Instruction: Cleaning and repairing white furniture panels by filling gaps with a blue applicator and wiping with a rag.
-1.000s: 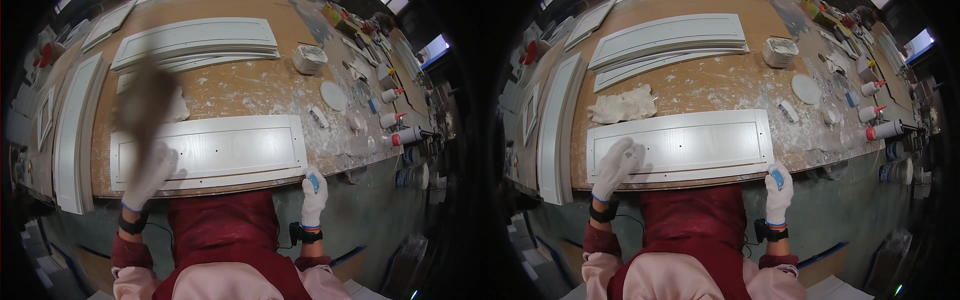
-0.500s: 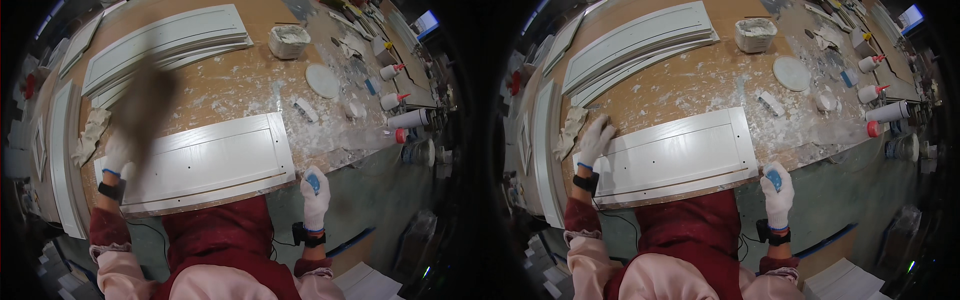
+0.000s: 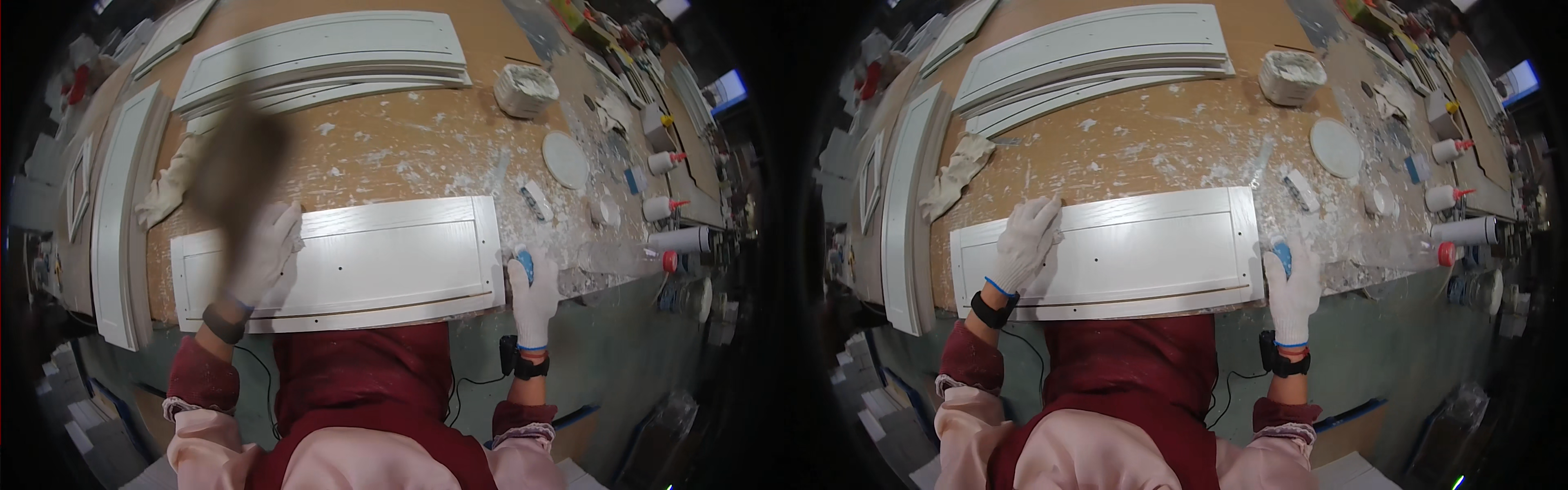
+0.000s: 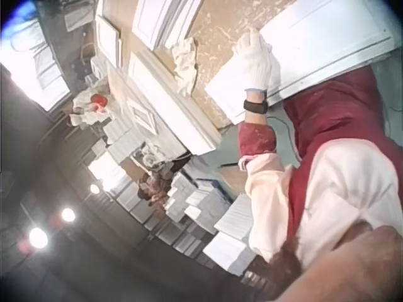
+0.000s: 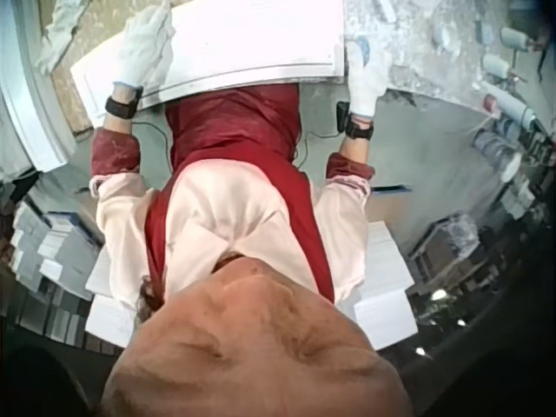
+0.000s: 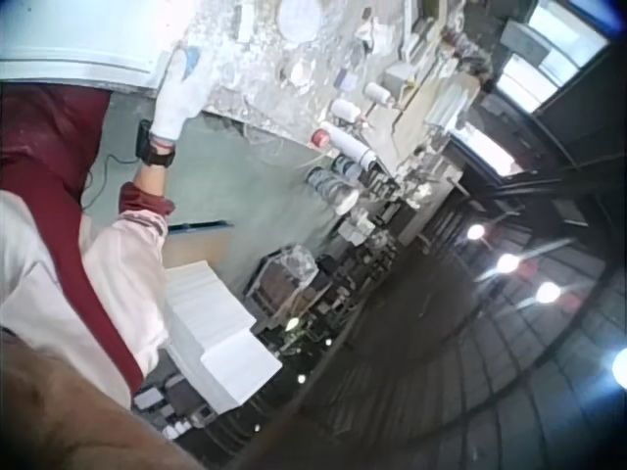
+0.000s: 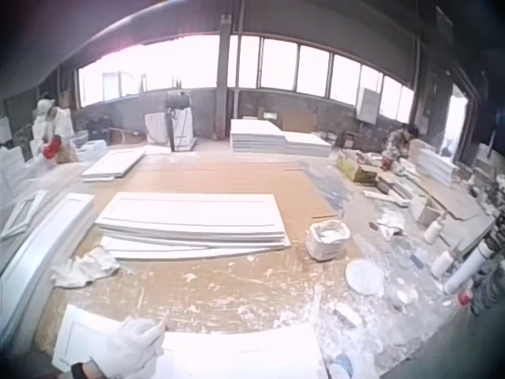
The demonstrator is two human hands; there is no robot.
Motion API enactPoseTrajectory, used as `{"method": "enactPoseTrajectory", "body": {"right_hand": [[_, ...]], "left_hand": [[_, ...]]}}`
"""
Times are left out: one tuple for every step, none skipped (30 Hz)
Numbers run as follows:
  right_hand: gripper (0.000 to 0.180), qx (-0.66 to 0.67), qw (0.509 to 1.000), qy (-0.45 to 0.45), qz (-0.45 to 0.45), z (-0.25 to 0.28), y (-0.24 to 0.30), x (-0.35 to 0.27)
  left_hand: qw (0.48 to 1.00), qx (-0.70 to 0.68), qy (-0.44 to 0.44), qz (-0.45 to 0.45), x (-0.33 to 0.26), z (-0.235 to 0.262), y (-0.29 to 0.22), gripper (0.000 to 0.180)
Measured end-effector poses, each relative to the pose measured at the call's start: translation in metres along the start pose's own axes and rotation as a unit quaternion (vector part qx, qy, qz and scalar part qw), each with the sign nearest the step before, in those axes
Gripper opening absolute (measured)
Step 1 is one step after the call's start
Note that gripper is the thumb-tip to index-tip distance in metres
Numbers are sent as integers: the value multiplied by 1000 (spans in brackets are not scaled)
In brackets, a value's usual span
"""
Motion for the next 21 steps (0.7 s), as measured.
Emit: {"method": "enactPoseTrajectory", "body": {"right_hand": [[51, 6, 1000, 0, 19, 0, 1, -1], [47, 0, 1000, 4, 23, 3, 1, -3], [43, -8, 1000, 8, 27, 5, 6, -3], [43, -7, 999, 9, 42, 12, 12, -2], [44, -16, 999, 8, 51, 20, 22, -3], [45, -21, 998, 6, 59, 23, 33, -2], [45, -19, 997, 7, 71, 20, 45, 0], [52, 34, 991, -24, 124, 15, 60, 0], [59, 84, 980, -54, 173, 11, 77, -3], [63, 88, 973, -63, 206, 2, 99, -8], [64, 107, 968, -47, 224, 0, 127, -15], [65, 122, 961, -44, 243, 4, 151, -28], [66, 126, 953, -36, 274, -3, 172, -39], [67, 128, 944, -29, 304, -11, 191, -50], [67, 127, 941, -25, 312, -22, 205, -59], [69, 101, 926, -53, 359, -32, 220, -68], [72, 74, 908, -82, 405, -37, 229, -73], [72, 73, 903, -79, 416, -38, 235, -74], [72, 74, 889, -26, 451, -39, 240, -76], [72, 73, 871, 27, 485, -39, 247, -77], [72, 70, 867, 29, 493, -36, 254, -68]], "left_hand": [[998, 51, -3, -49, -2, 0, 1, 50], [990, 102, -4, -96, -5, 1, -1, 49], [991, 106, -19, -84, -9, 4, -4, 49], [986, 140, -15, -88, -10, 3, -9, 49], [981, 173, -9, -91, -12, 1, -13, 50], [981, 176, -18, -83, -17, 1, -17, 50], [994, 79, 3, -73, -26, -1, -21, 51], [998, -19, 24, -62, -35, -6, -26, 52], [990, -124, 66, -31, -40, -10, -36, 52], [969, -225, 104, 2, -45, -11, -48, 52], [936, -327, 127, 32, -47, -14, -59, 46], [893, -424, 148, 46, -51, -19, -73, 41], [893, -425, 139, 49, -57, -28, -75, 41], [782, -594, 130, 138, -63, -44, -69, 37], [632, -735, 116, 219, -70, -63, -62, 34], [620, -758, 67, 192, -73, -69, -58, 35], [608, -777, 20, 161, -76, -73, -54, 37], [534, -820, -62, 196, -78, -75, -48, 40], [451, -851, -141, 228, -78, -70, -44, 43], [475, -837, -180, 203, -81, -62, -43, 43], [469, -840, -187, 198, -82, -54, -38, 43]]}}
Point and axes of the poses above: each hand's wrist, its own x-axis towards the middle knuckle, its own z-axis out of the back of the hand, y = z × x, the point moved 1 cm from there along x, towards the middle knuckle, and after that the axes turned 14 degrees about -x, right-handed, at the moved point
